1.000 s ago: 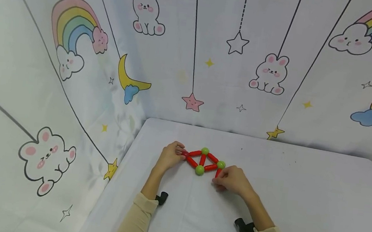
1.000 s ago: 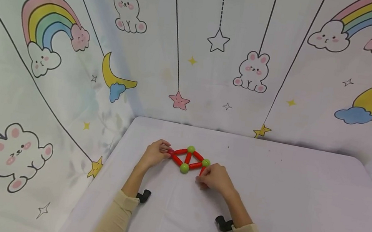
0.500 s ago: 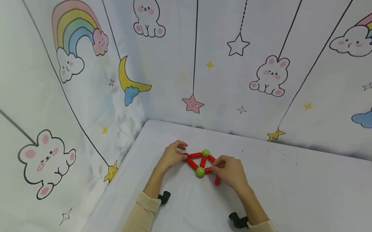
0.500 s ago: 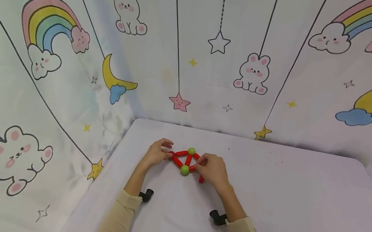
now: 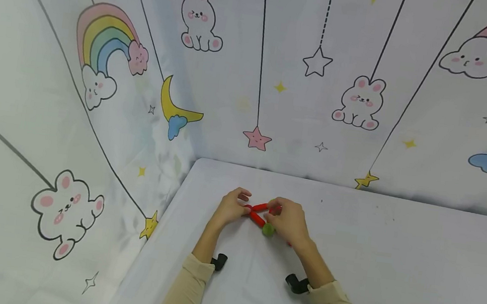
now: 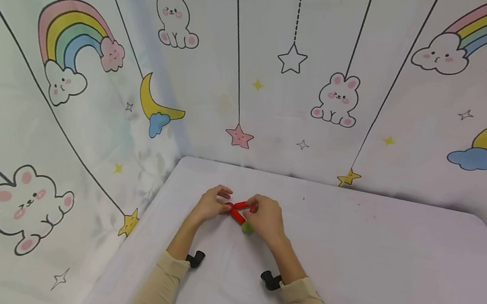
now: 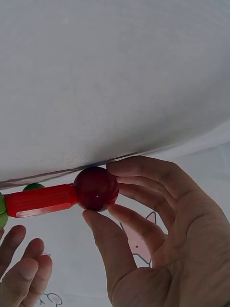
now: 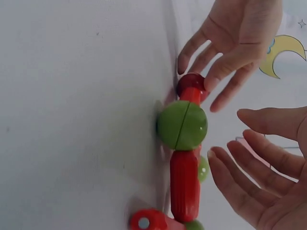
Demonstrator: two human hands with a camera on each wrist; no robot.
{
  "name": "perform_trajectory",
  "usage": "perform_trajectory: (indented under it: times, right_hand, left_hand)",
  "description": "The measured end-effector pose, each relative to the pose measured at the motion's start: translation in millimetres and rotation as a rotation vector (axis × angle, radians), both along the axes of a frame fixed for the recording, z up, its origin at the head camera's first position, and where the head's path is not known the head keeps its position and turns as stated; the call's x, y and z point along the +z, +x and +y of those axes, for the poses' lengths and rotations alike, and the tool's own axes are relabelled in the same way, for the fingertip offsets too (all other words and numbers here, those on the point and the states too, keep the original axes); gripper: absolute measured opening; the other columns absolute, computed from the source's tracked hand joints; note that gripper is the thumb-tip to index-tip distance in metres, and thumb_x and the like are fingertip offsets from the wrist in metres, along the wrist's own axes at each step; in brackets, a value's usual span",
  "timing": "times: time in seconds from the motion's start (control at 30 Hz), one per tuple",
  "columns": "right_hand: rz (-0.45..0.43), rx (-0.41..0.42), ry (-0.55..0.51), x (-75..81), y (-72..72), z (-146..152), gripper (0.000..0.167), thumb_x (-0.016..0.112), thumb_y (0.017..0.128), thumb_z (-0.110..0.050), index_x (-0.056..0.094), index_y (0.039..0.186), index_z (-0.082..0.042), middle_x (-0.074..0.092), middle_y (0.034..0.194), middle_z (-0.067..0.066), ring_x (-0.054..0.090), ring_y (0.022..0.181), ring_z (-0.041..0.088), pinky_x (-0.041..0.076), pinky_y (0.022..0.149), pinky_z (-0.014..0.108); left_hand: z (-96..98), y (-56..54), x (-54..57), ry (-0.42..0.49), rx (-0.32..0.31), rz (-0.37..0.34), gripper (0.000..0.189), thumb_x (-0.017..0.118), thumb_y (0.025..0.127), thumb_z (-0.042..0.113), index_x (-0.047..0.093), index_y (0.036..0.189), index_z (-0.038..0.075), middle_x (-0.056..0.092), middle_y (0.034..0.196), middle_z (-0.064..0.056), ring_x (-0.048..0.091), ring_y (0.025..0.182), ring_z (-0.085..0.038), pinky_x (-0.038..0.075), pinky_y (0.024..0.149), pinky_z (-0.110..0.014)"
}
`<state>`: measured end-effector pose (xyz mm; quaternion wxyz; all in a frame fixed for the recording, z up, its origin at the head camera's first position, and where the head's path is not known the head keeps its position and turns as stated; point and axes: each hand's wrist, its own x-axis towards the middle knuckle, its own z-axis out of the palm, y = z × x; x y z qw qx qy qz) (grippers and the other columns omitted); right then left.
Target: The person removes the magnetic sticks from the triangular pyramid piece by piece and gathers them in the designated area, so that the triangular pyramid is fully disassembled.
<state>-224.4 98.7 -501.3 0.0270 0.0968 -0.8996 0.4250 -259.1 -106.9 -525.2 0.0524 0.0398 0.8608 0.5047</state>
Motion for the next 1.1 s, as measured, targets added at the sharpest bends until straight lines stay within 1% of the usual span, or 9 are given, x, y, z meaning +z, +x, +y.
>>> perform_trajectory:
  times: [0.1, 0.27, 0.4, 0.5, 0.6, 0.73, 0.83, 0.97, 1.1]
  right_hand:
    - [0.012, 0.019, -0.033, -1.2, -0.7, -6, 0.021, 0.083, 0.087, -0.008, 0.077, 0.107, -0.005, 0.076, 0.096, 0.009, 0.069, 0.086, 0.025, 0.057, 0.068, 0.037]
    - [0.033, 0.021, -0.004, -2.6, -2.2, -13, 0.029, 0.083, 0.086, -0.007, 0.076, 0.114, -0.005, 0.077, 0.103, 0.013, 0.071, 0.088, 0.025, 0.060, 0.071, 0.037]
    - [0.039, 0.025, 0.004, -4.2, -3.7, -19, 0.038, 0.083, 0.085, -0.004, 0.073, 0.121, -0.003, 0.076, 0.107, 0.016, 0.073, 0.089, 0.028, 0.061, 0.075, 0.042]
    - [0.054, 0.025, 0.017, -8.3, -5.7, -23, 0.044, 0.084, 0.081, -0.002, 0.071, 0.123, -0.003, 0.075, 0.115, 0.018, 0.074, 0.097, 0.032, 0.060, 0.084, 0.047]
    - [0.081, 0.024, 0.030, -13.2, -8.0, -25, 0.050, 0.084, 0.077, 0.000, 0.070, 0.124, -0.004, 0.073, 0.119, 0.018, 0.073, 0.105, 0.033, 0.056, 0.092, 0.051]
    - [0.096, 0.044, 0.048, -20.2, -10.1, -26, 0.054, 0.085, 0.077, 0.002, 0.068, 0.128, -0.002, 0.072, 0.123, 0.017, 0.069, 0.114, 0.035, 0.053, 0.100, 0.053]
    - [0.083, 0.073, 0.073, -24.6, -11.8, -26, 0.056, 0.085, 0.079, 0.003, 0.066, 0.132, -0.002, 0.071, 0.125, 0.018, 0.065, 0.119, 0.035, 0.050, 0.105, 0.054]
    - [0.092, 0.115, 0.089, -29.3, -14.4, -25, 0.061, 0.085, 0.078, 0.005, 0.063, 0.135, -0.002, 0.071, 0.125, 0.018, 0.064, 0.120, 0.035, 0.050, 0.105, 0.052]
    - [0.126, 0.152, 0.090, -34.1, -18.3, -27, 0.064, 0.087, 0.076, 0.006, 0.062, 0.135, -0.001, 0.071, 0.123, 0.017, 0.066, 0.114, 0.033, 0.053, 0.100, 0.049]
  left_hand:
    - [0.0, 1.8, 1.8, -0.001, -0.008, -0.001, 0.043, 0.075, 0.090, -0.003, 0.064, 0.131, 0.002, 0.068, 0.127, -0.019, 0.069, 0.109, -0.032, 0.058, 0.093, -0.045]
    - [1.8, 3.5, 3.9, 0.008, -0.011, -0.015, 0.044, 0.077, 0.088, -0.003, 0.064, 0.130, 0.001, 0.068, 0.125, -0.020, 0.069, 0.104, -0.031, 0.057, 0.091, -0.045]
    - [2.2, 3.9, 2.9, 0.043, -0.021, -0.045, 0.046, 0.080, 0.086, -0.003, 0.064, 0.129, -0.001, 0.066, 0.127, -0.024, 0.068, 0.105, -0.035, 0.059, 0.089, -0.043]
    - [3.1, 3.8, 2.2, 0.052, -0.027, -0.048, 0.047, 0.082, 0.085, -0.002, 0.064, 0.129, -0.001, 0.063, 0.130, -0.026, 0.066, 0.113, -0.038, 0.060, 0.088, -0.042]
    - [4.0, 3.7, 2.4, 0.043, -0.025, -0.041, 0.048, 0.082, 0.084, -0.002, 0.064, 0.129, -0.001, 0.061, 0.133, -0.028, 0.066, 0.114, -0.038, 0.060, 0.086, -0.040]
    - [7.5, 3.7, 2.1, 0.049, -0.025, -0.064, 0.050, 0.082, 0.085, -0.002, 0.062, 0.131, -0.002, 0.060, 0.135, -0.028, 0.069, 0.105, -0.034, 0.061, 0.083, -0.038]
    - [9.2, 3.6, 2.1, 0.062, -0.025, -0.083, 0.052, 0.081, 0.085, -0.001, 0.061, 0.133, -0.001, 0.060, 0.134, -0.027, 0.069, 0.104, -0.032, 0.061, 0.081, -0.037]
    - [10.2, 4.4, 2.1, 0.108, -0.017, -0.108, 0.056, 0.080, 0.085, -0.004, 0.058, 0.136, -0.001, 0.059, 0.134, -0.026, 0.068, 0.107, -0.034, 0.063, 0.078, -0.037]
    - [10.9, 5.3, 1.6, 0.096, -0.012, -0.092, 0.060, 0.083, 0.084, -0.001, 0.055, 0.137, -0.002, 0.059, 0.133, -0.029, 0.068, 0.109, -0.037, 0.063, 0.077, -0.037]
